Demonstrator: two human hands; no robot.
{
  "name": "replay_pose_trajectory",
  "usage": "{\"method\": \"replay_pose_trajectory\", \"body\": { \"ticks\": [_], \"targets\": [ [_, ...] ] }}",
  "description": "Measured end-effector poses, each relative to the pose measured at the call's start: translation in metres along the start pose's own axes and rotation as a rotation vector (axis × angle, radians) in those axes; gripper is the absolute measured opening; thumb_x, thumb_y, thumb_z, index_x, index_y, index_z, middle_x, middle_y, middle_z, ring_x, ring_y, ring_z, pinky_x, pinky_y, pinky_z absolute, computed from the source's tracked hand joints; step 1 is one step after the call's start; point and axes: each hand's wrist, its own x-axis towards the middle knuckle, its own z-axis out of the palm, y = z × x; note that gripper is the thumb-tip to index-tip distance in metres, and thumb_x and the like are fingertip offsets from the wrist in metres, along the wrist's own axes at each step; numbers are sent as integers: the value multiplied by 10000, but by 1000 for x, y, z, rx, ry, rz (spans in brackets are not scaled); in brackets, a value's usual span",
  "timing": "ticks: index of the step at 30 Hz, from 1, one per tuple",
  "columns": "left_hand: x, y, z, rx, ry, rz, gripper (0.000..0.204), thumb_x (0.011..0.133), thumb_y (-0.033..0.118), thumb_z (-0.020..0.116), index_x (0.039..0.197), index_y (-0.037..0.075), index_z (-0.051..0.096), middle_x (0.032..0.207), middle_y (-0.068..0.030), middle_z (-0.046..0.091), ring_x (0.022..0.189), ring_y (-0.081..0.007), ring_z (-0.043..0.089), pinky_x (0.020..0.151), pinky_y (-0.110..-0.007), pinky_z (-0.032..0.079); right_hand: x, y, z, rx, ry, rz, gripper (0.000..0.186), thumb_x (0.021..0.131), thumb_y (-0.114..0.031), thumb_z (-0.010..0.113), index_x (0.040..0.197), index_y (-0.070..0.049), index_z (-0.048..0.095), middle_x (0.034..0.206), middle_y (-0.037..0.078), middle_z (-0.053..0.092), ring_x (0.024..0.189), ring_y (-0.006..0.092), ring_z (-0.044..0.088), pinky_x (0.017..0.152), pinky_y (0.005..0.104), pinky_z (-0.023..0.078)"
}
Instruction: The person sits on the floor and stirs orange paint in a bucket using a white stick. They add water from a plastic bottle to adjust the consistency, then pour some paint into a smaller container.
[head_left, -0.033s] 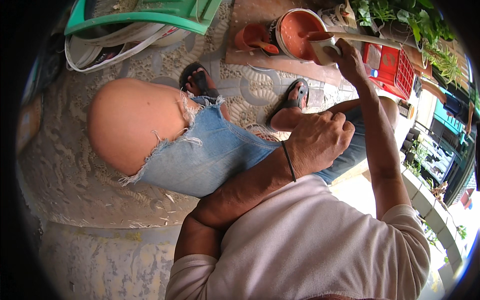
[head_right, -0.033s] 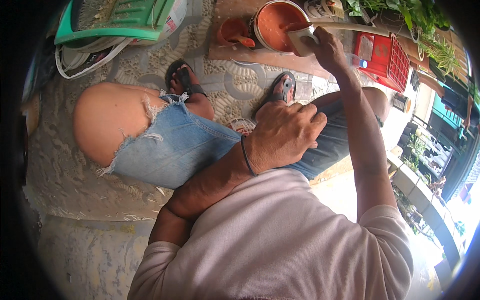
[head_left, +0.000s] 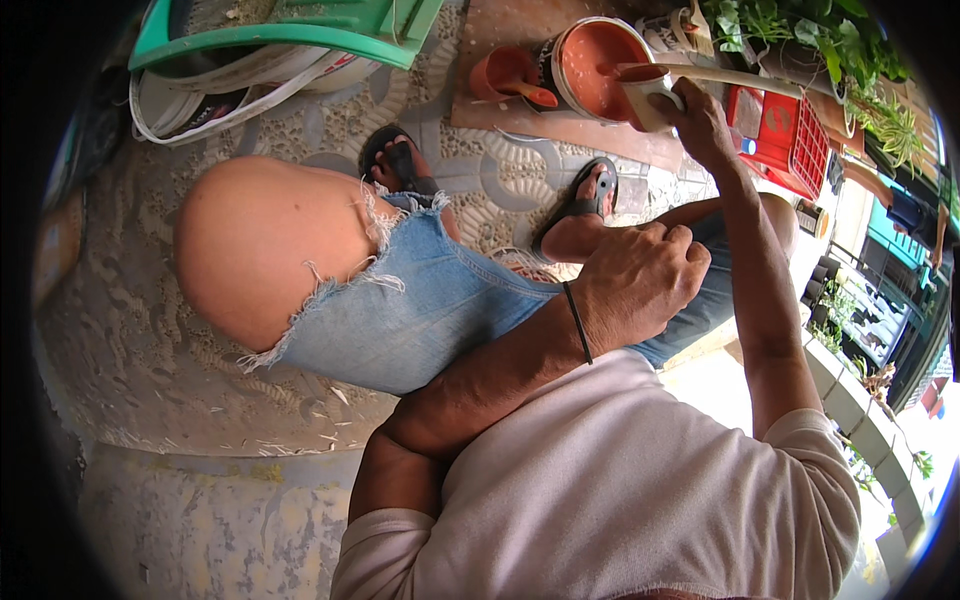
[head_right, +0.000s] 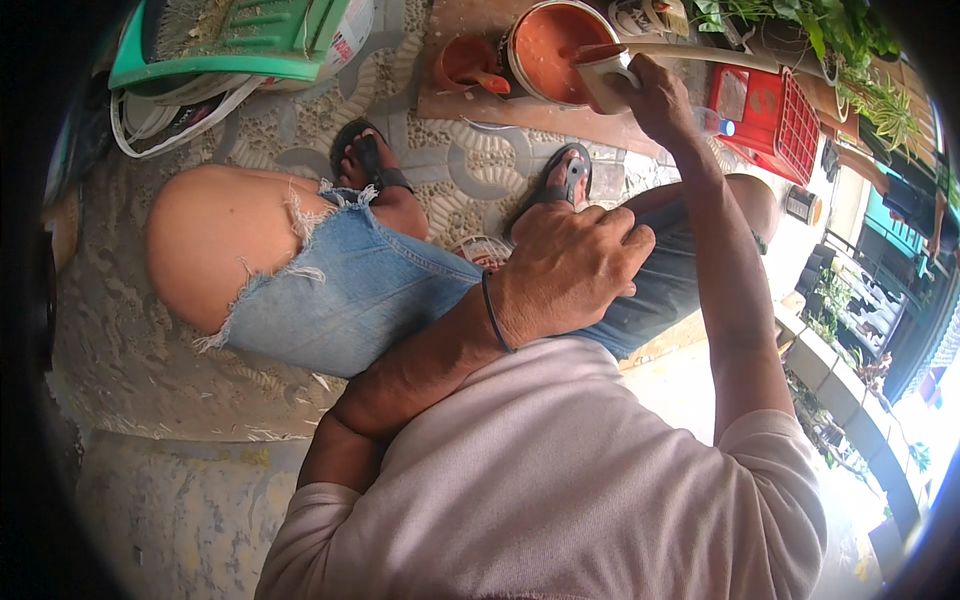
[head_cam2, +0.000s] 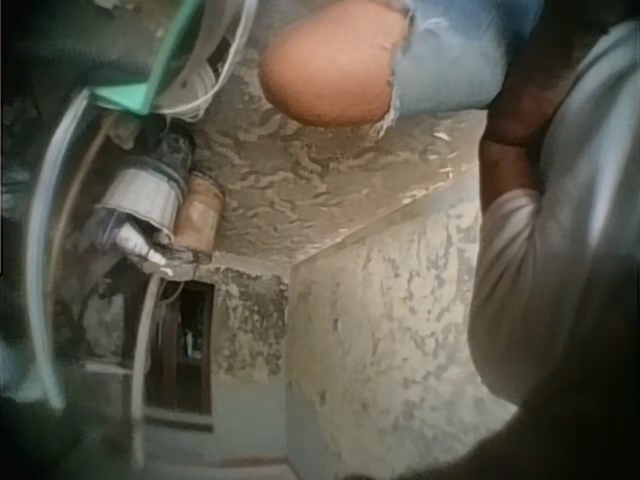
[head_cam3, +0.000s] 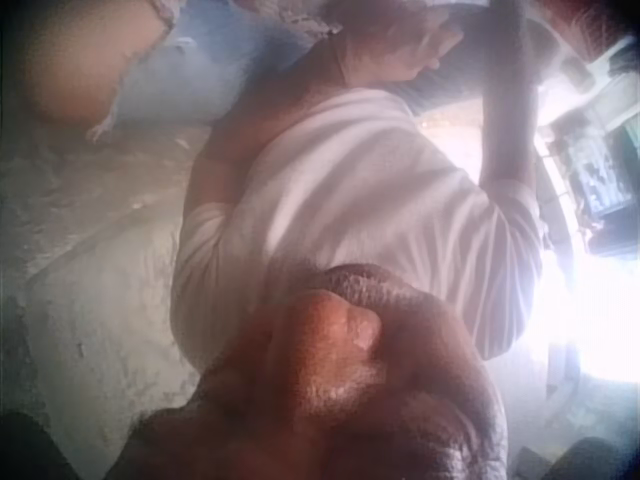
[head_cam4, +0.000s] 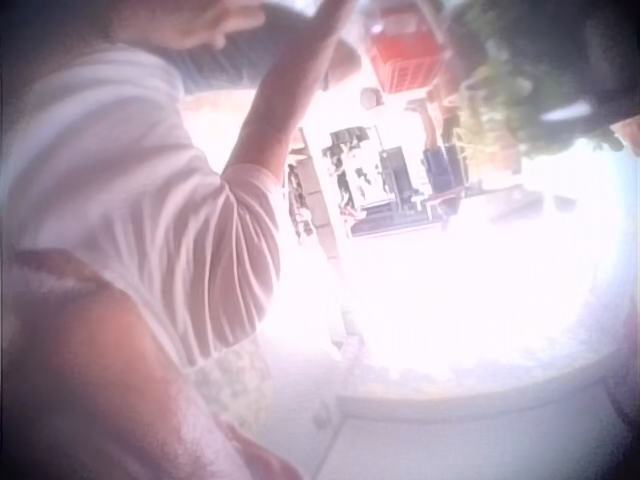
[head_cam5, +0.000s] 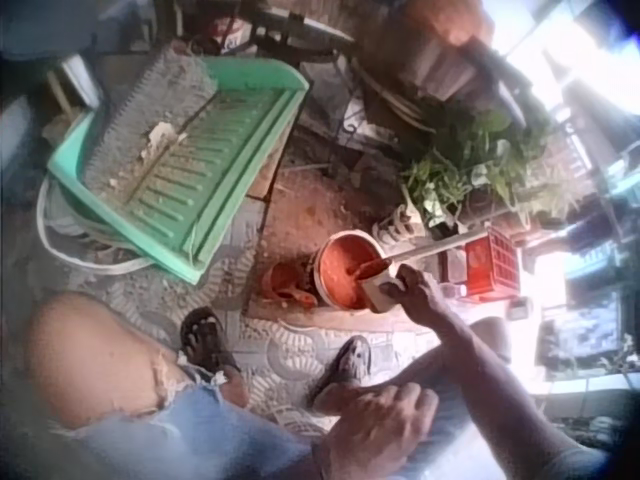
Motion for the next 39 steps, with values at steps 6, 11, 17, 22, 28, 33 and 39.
{"method": "replay_pose_trajectory", "body": {
  "ticks": [6, 11, 17, 22, 28, 33, 39],
  "targets": [
    [2, 0, -2, -2, 12, 10, 280, 871, 224, 803, 1009, 35, 649, 894, -105, 677, 835, -243, 753, 703, -410, 588, -3, 11, -6, -43, -18, 15, 372, 972, -360, 721, 1052, 0, 674, 912, 191, 720, 808, 294, 698, 753, 437, 527],
    [3, -3, -1, 14, 3, 10, 286, 878, 237, 803, 1013, 36, 650, 879, -101, 679, 837, -242, 755, 701, -400, 590, -2, 10, -12, -105, -82, 4, 385, 965, -376, 726, 1052, -6, 668, 923, 205, 715, 831, 310, 700, 768, 453, 523],
    [3, -4, 0, 32, 23, 11, 269, 877, 230, 798, 990, 43, 643, 867, -95, 679, 811, -245, 751, 700, -394, 596, -5, 10, -21, -162, -119, 16, 387, 955, -387, 732, 1047, -18, 665, 918, 208, 708, 852, 349, 691, 776, 474, 514],
    [2, -4, 0, 42, 39, 7, 280, 853, 220, 807, 977, 41, 632, 861, -104, 676, 804, -256, 747, 686, -395, 589, -7, 18, -49, -26, -25, 4, 381, 948, -380, 738, 1039, -14, 689, 853, 155, 700, 785, 283, 667, 749, 433, 509],
    [3, -4, 2, 31, 39, 10, 316, 811, 211, 837, 965, 39, 622, 843, -107, 659, 809, -282, 733, 780, -424, 565, -11, 1, -70, 696, -7, 220, 397, 1060, -433, 649, 1015, -42, 702, 802, -14, 640, 720, 93, 566, 657, 261, 454],
    [6, -5, -2, 0, 14, -13, 367, 798, 212, 855, 997, 26, 609, 873, -125, 648, 875, -306, 711, 836, -438, 559, -15, -17, -23, 986, 53, 252, 315, 1103, -341, 577, 992, -58, 658, 863, 21, 632, 704, 110, 570, 650, 259, 477],
    [11, -11, -1, -34, -30, -54, 423, 786, 198, 869, 1054, 1, 607, 910, -149, 640, 975, -341, 680, 909, -452, 554, 16, -25, -32, 899, 60, 98, 300, 1106, -279, 564, 1131, -3, 680, 968, 63, 692, 853, 151, 671, 815, 316, 565]
  ]
}}
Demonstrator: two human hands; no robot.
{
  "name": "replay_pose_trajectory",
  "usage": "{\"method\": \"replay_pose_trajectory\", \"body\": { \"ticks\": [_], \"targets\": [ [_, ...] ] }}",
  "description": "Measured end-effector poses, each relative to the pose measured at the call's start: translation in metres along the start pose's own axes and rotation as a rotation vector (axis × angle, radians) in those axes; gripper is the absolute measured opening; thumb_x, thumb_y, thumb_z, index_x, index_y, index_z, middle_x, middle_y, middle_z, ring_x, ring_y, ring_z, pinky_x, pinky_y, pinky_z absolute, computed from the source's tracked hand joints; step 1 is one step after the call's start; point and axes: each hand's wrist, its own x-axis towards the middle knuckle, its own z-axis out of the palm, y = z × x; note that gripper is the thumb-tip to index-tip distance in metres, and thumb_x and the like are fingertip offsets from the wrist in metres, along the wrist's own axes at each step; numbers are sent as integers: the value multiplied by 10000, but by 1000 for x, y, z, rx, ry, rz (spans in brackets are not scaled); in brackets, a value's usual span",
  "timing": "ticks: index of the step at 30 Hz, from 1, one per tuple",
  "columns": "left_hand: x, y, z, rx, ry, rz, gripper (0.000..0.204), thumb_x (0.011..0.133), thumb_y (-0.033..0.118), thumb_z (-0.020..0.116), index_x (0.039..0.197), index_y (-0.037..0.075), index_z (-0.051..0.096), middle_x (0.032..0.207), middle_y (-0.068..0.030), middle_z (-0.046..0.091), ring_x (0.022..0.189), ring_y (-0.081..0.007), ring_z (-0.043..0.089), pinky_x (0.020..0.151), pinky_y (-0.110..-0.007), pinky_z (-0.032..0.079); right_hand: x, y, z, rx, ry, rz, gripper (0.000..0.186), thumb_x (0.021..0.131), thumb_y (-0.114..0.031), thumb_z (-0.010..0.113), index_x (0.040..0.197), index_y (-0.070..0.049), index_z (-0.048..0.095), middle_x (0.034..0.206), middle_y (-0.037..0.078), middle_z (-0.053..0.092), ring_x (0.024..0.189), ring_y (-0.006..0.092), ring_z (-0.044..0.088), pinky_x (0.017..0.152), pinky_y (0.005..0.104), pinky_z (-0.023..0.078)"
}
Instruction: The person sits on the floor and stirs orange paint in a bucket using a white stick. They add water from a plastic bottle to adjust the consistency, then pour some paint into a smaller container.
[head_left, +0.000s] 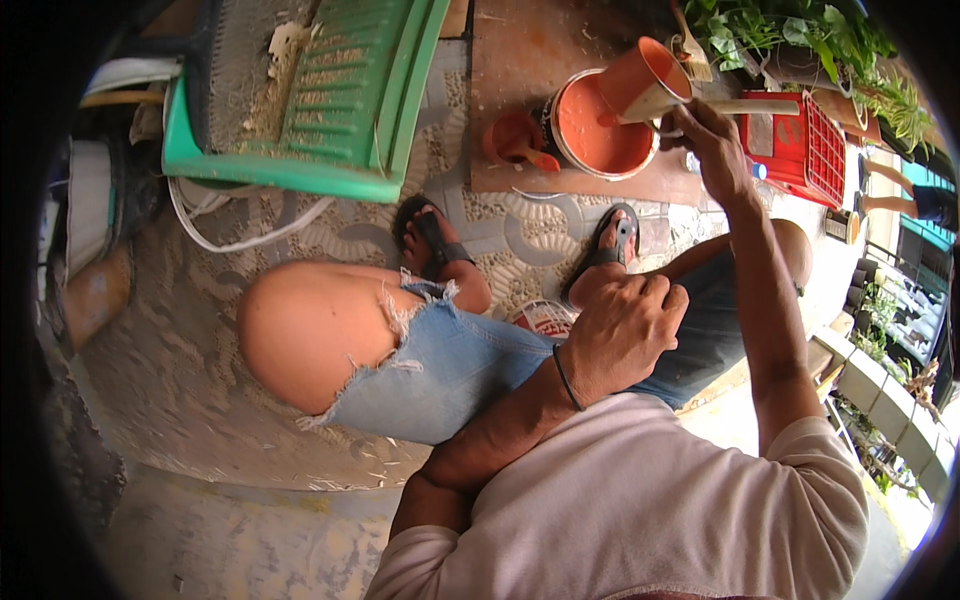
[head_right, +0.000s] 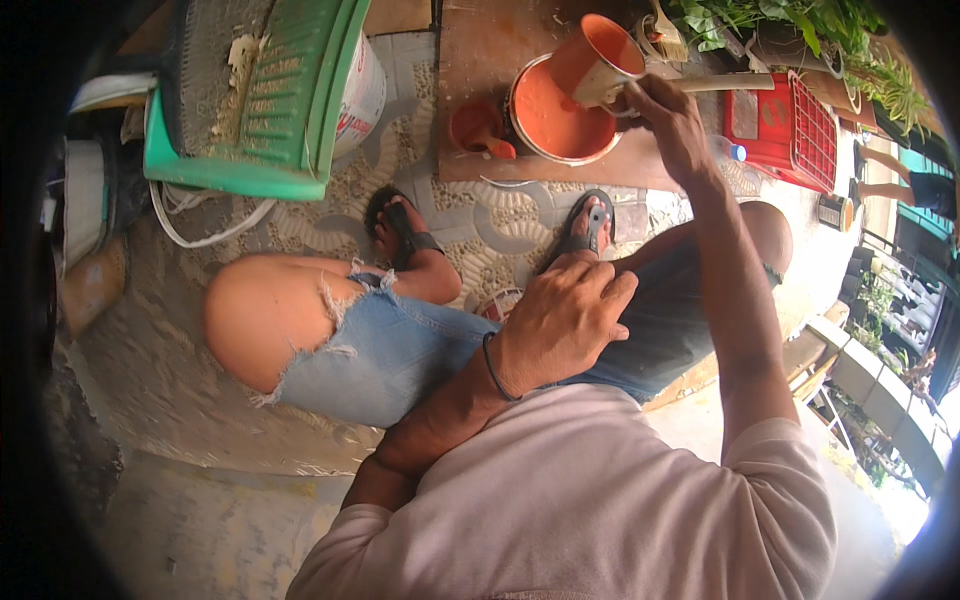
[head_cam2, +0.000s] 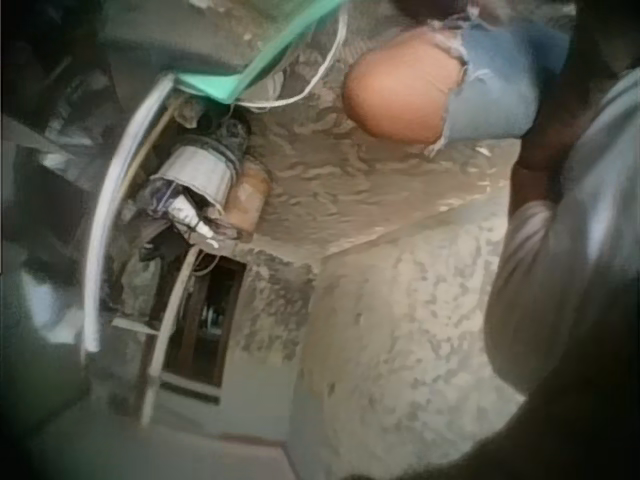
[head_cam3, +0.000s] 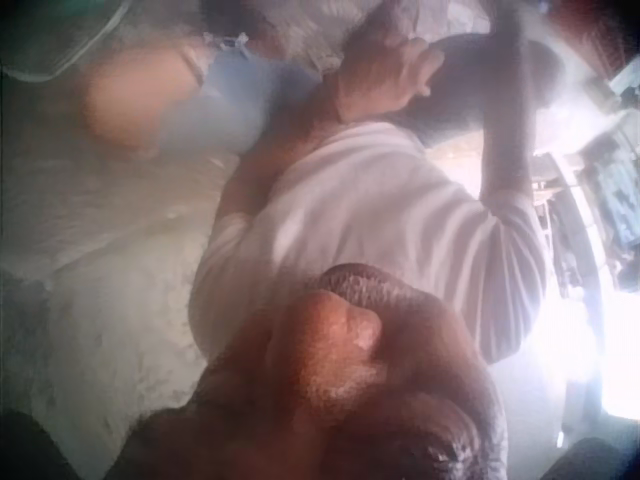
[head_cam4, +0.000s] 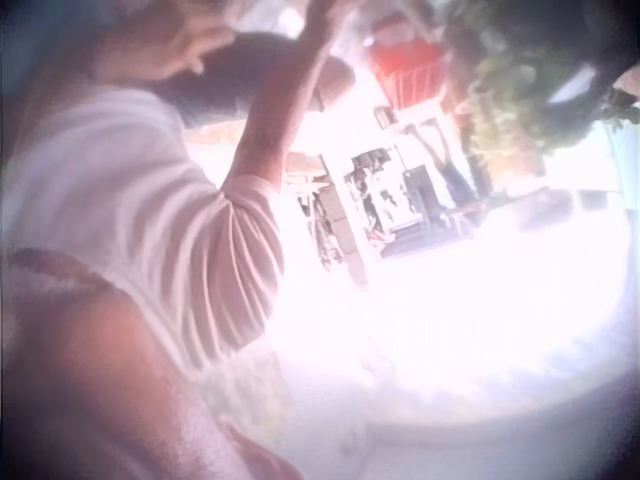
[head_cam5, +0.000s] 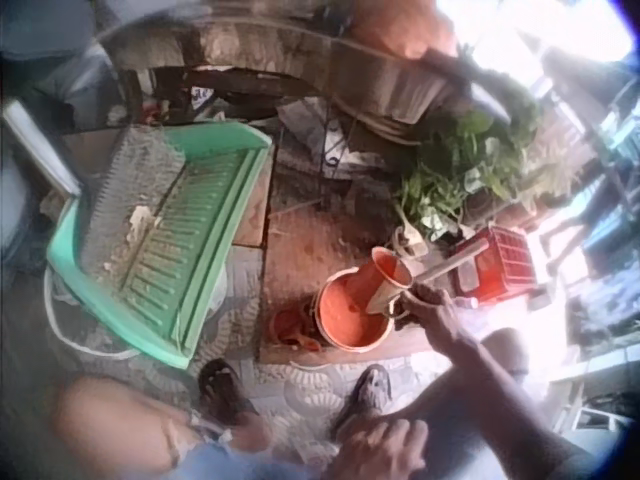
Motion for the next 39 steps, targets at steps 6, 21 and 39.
{"method": "replay_pose_trajectory", "body": {
  "ticks": [6, 21, 39],
  "targets": [
    [7, -3, -9, -20, -107, -109, 477, 783, 193, 874, 1128, -11, 614, 960, -158, 624, 1014, -340, 663, 857, -429, 569, 143, -2, -18, -370, -289, -154, 387, 1061, -241, 638, 1338, 29, 635, 1204, 114, 738, 1102, 192, 710, 996, 349, 571],
    [11, -36, -7, -20, -182, -378, 618, 857, 269, 833, 1364, 1, 602, 1106, -168, 688, 966, -330, 716, 798, -432, 590, 303, 144, 34, -526, -484, 9, 201, 995, -200, 716, 1086, -24, 747, 859, 30, 702, 776, 125, 665, 674, 309, 580],
    [-1, -129, -29, 485, 36, -927, 334, 863, 90, 689, 1178, -15, 656, 1132, -281, 701, 1112, -470, 680, 961, -511, 547, 176, -89, -13, -1038, -186, -449, 358, 886, -336, 774, 1088, -41, 762, 933, 232, 749, 921, 357, 749, 797, 455, 588]
  ]
}}
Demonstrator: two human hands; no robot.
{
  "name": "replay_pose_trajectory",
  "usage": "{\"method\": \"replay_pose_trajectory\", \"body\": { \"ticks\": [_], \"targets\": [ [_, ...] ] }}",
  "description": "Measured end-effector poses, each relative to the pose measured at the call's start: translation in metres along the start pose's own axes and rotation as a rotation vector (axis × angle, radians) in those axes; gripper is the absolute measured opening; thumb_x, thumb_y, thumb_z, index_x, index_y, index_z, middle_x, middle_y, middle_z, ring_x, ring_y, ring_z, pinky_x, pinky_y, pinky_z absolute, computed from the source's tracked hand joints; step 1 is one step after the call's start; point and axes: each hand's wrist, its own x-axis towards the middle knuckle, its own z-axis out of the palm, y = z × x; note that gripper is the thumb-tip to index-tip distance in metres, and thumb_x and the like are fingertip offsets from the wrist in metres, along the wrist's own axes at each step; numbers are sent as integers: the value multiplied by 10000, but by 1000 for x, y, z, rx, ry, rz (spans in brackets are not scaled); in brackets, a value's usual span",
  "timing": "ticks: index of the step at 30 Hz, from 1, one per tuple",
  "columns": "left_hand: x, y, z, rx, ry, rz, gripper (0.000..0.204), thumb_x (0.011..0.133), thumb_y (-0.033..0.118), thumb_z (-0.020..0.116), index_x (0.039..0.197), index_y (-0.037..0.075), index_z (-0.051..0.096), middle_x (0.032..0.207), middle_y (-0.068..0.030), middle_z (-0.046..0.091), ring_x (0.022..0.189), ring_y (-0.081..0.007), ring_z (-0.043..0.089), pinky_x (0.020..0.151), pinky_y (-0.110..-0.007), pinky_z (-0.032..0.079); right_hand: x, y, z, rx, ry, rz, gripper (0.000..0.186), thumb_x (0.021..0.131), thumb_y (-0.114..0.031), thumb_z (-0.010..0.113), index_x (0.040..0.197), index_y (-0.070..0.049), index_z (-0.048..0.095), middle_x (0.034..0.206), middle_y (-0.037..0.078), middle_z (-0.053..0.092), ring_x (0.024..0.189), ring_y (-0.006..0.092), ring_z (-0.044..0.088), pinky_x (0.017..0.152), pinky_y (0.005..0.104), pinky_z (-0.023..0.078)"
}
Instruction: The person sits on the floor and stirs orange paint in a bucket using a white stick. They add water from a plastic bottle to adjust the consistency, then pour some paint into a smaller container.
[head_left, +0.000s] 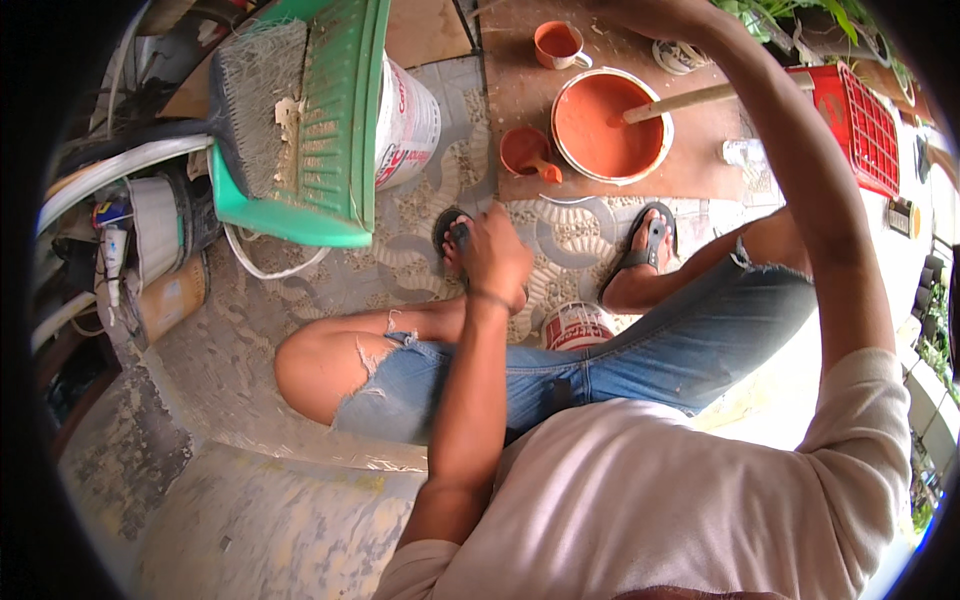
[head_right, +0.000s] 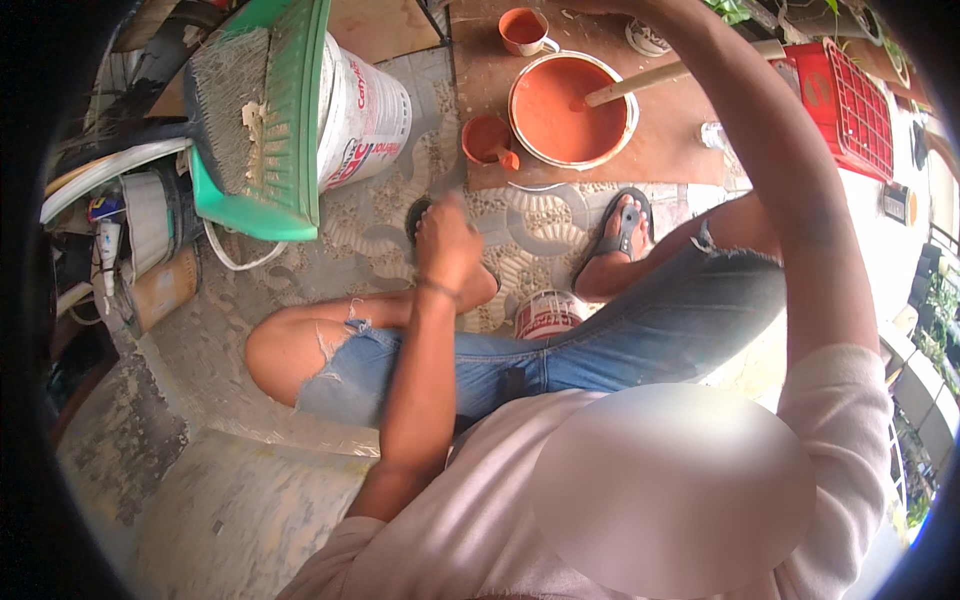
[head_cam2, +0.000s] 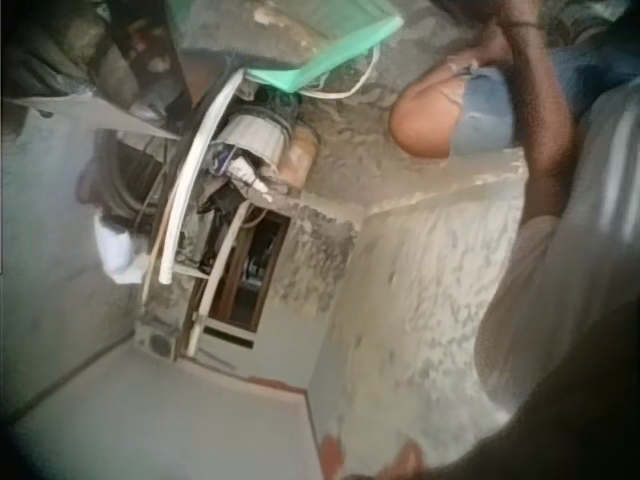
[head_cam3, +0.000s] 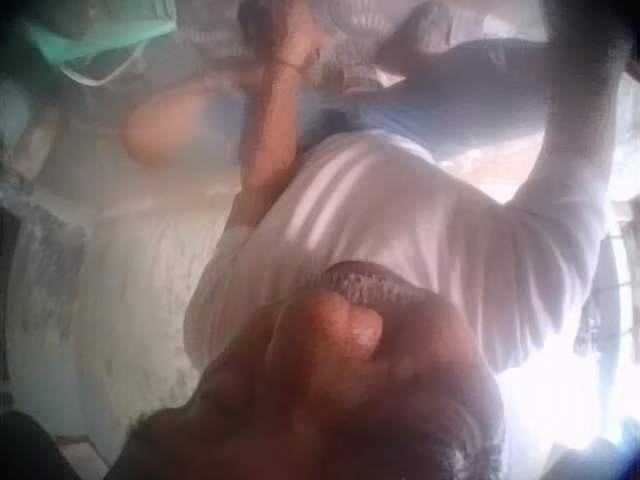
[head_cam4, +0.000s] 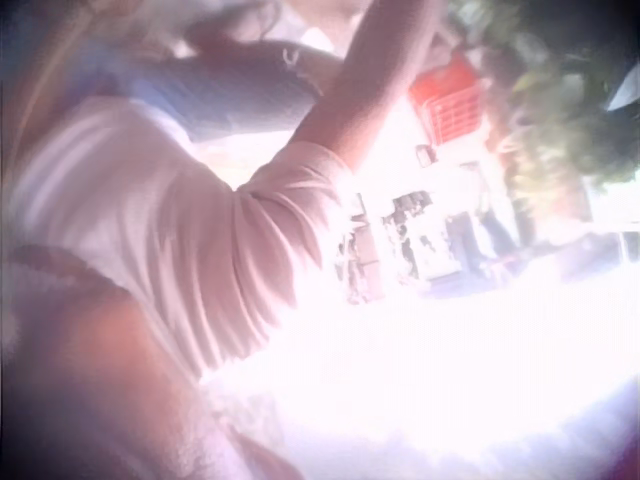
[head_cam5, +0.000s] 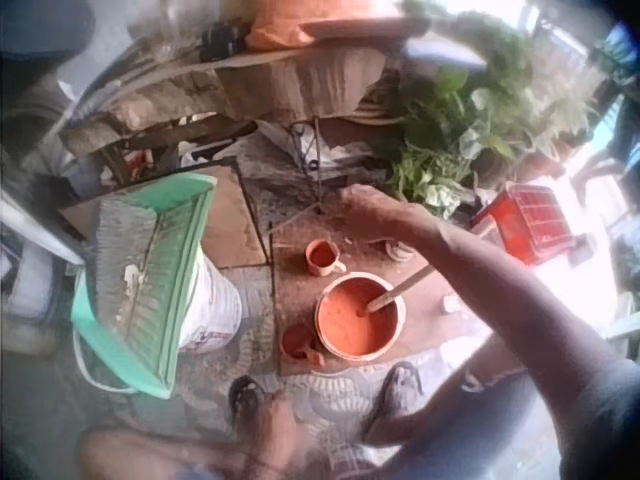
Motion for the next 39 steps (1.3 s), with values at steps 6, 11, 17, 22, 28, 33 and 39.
{"method": "replay_pose_trajectory", "body": {
  "ticks": [6, 11, 17, 22, 28, 33, 39],
  "targets": [
    [113, -70, 79, -284, 219, -70, 1101, 625, 120, 978, 1549, 10, 389, 1583, -236, 445, 1381, -436, 533, 1145, -492, 477, -177, -75, -15, 155, -50, -422, 177, 888, -170, 799, 933, -42, 686, 843, 135, 711, 773, 349, 725, 694, 449, 570],
    [157, -64, 107, -561, 152, 361, 1213, 495, 146, 1043, 1540, 36, 437, 1459, -188, 583, 1311, -364, 606, 1112, -461, 516, -229, -62, 38, 62, -420, -290, 284, 863, -251, 738, 906, 29, 728, 799, 214, 723, 743, 370, 742, 716, 474, 591],
    [167, -62, 123, -763, 163, 337, 1160, 461, 120, 1049, 1486, 40, 511, 1348, -139, 667, 1245, -289, 651, 1081, -415, 540, -232, -64, 71, -6, -427, -551, 182, 828, -166, 674, 808, 11, 713, 757, 180, 695, 707, 362, 741, 692, 535, 612],
    [169, -66, 128, -784, 174, 335, 970, 577, 111, 1022, 1430, 57, 563, 1339, -121, 672, 1224, -253, 661, 1047, -394, 551, -220, -62, 73, -72, -397, -527, 209, 858, -151, 655, 954, 29, 699, 894, 196, 697, 934, 404, 760, 935, 607, 593],
    [158, -49, 122, -905, 187, 264, 859, 619, 21, 974, 1392, 76, 604, 1348, -115, 668, 1233, -260, 650, 1057, -384, 543, -224, -66, 87, 67, -395, -470, 167, 844, -149, 650, 915, -11, 714, 840, 140, 679, 792, 283, 713, 695, 442, 572],
    [136, -55, 113, -857, 217, 241, 848, 654, -20, 933, 1413, 69, 567, 1388, -101, 635, 1219, -249, 642, 1059, -381, 536, -226, -92, 62, 123, -495, -375, 124, 825, -138, 661, 869, -41, 726, 800, 115, 683, 759, 238, 702, 600, 384, 534],
    [29, -21, 76, -1250, 93, -83, 945, 738, 161, 931, 1523, 20, 424, 1467, -117, 568, 1368, -249, 542, 1254, -427, 322, -218, -78, 74, -71, -374, -117, 259, 856, -102, 657, 1084, 14, 695, 1025, 216, 730, 958, 343, 750, 876, 478, 586]
  ]
}}
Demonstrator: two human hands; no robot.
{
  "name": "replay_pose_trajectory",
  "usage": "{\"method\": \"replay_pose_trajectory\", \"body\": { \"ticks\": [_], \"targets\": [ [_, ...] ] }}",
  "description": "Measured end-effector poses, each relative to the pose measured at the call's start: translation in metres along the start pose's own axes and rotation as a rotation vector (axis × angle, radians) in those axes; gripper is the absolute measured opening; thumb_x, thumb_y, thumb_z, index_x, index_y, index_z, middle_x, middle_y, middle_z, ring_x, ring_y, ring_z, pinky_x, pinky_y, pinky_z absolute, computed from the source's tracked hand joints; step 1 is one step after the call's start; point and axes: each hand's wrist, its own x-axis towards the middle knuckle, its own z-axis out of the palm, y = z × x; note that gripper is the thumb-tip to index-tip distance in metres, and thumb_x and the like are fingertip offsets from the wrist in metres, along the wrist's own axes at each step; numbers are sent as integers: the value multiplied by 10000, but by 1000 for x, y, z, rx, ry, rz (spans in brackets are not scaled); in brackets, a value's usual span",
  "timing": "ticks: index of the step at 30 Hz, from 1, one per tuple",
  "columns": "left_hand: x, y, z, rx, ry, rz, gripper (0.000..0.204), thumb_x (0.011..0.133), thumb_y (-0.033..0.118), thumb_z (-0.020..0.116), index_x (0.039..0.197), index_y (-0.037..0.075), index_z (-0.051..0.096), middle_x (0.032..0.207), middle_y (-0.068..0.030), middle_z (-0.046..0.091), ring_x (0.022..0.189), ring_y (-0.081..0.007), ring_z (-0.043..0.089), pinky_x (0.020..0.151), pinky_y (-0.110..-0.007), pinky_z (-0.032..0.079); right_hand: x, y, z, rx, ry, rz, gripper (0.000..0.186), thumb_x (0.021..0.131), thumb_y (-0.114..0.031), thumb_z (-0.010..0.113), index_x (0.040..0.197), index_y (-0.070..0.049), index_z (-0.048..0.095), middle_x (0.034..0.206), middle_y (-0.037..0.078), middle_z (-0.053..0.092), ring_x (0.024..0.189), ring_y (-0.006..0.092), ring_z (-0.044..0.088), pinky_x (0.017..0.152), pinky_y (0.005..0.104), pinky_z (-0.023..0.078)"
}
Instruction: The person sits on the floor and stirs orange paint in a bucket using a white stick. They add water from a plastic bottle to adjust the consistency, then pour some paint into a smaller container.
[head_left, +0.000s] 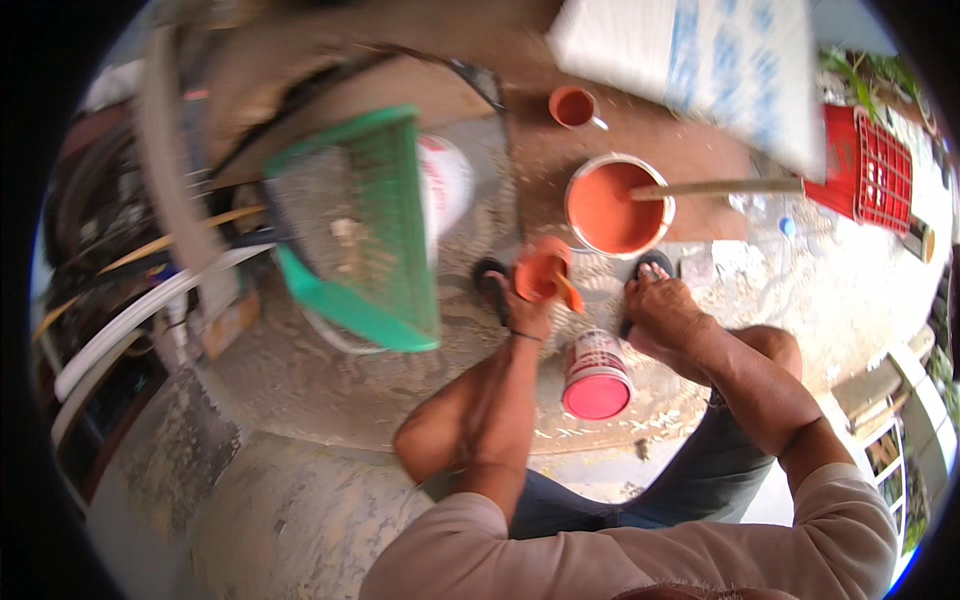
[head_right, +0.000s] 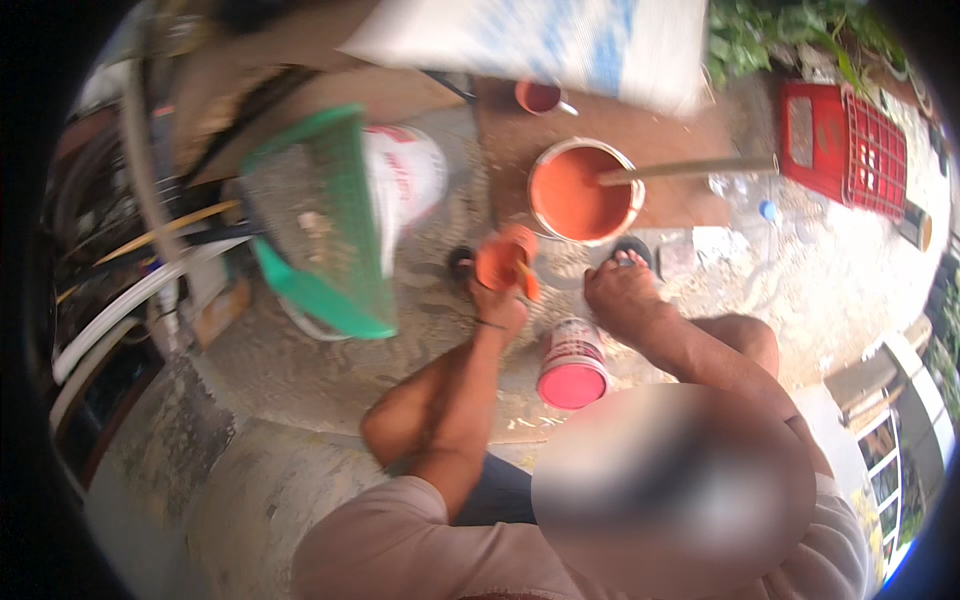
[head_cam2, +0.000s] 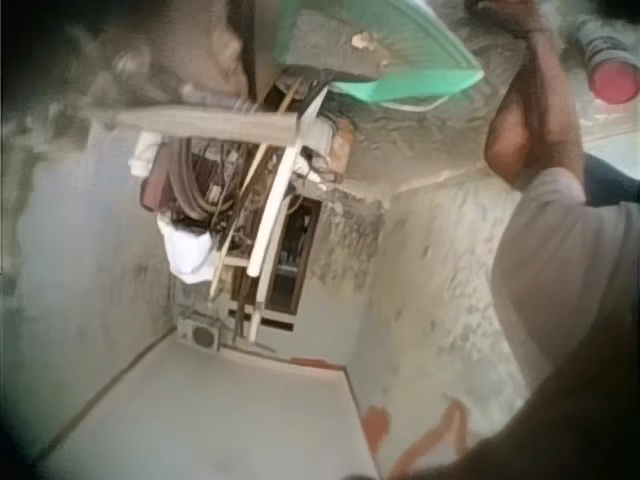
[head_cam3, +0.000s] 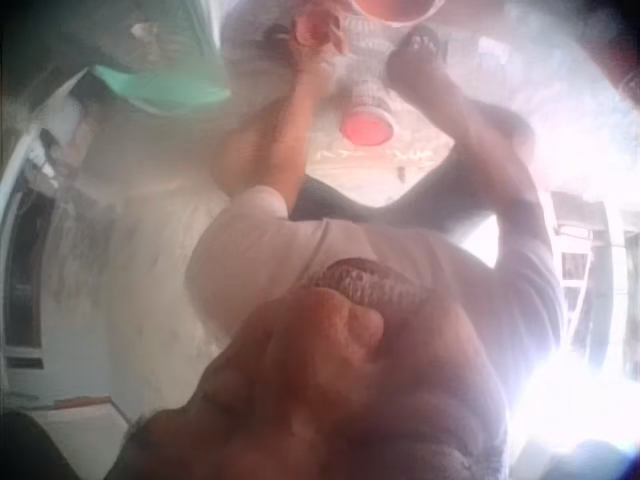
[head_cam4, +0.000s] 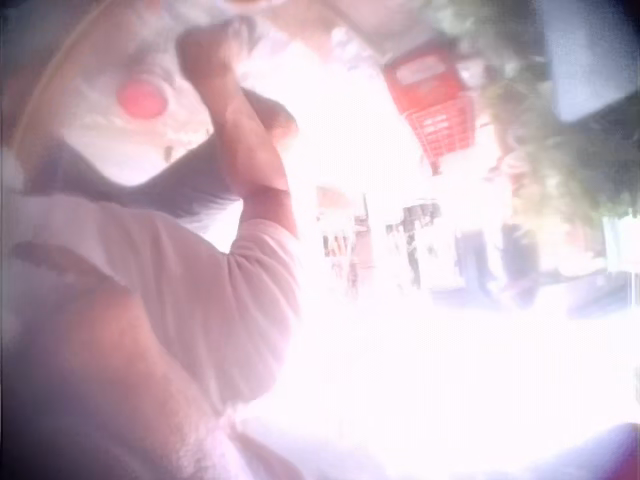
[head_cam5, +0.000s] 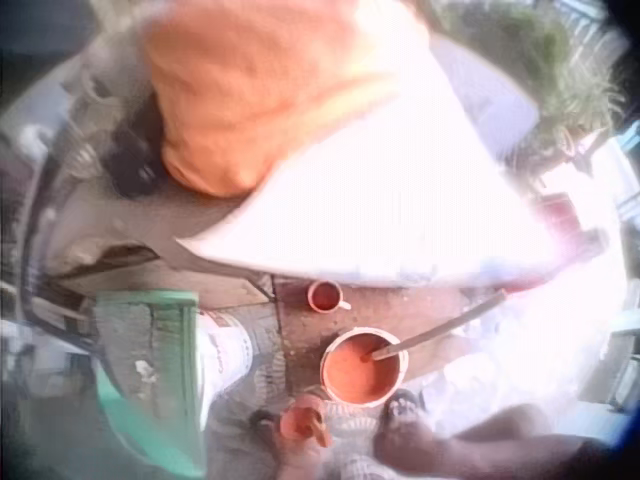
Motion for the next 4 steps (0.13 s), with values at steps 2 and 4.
{"method": "replay_pose_trajectory", "body": {
  "ticks": [2, 4],
  "targets": [
    [-52, 34, 4, 119, -9, -4, 922, 747, 152, 926, 1514, 28, 430, 1456, -114, 570, 1357, -248, 549, 1227, -414, 350, 14, 4, -24, 428, -193, 188, 588, 838, -108, 707, 1378, 53, 540, 1308, 280, 646, 1134, 422, 694, 1010, 528, 551],
    [-108, 87, 8, 223, 0, 25, 899, 755, 143, 922, 1504, 36, 436, 1445, -111, 571, 1345, -246, 557, 1200, -402, 379, 1, -10, -46, 603, -141, 118, 1092, 719, -225, 897, 1617, -25, 308, 1615, 264, 407, 1430, 411, 504, 1099, 513, 502]
  ]
}}
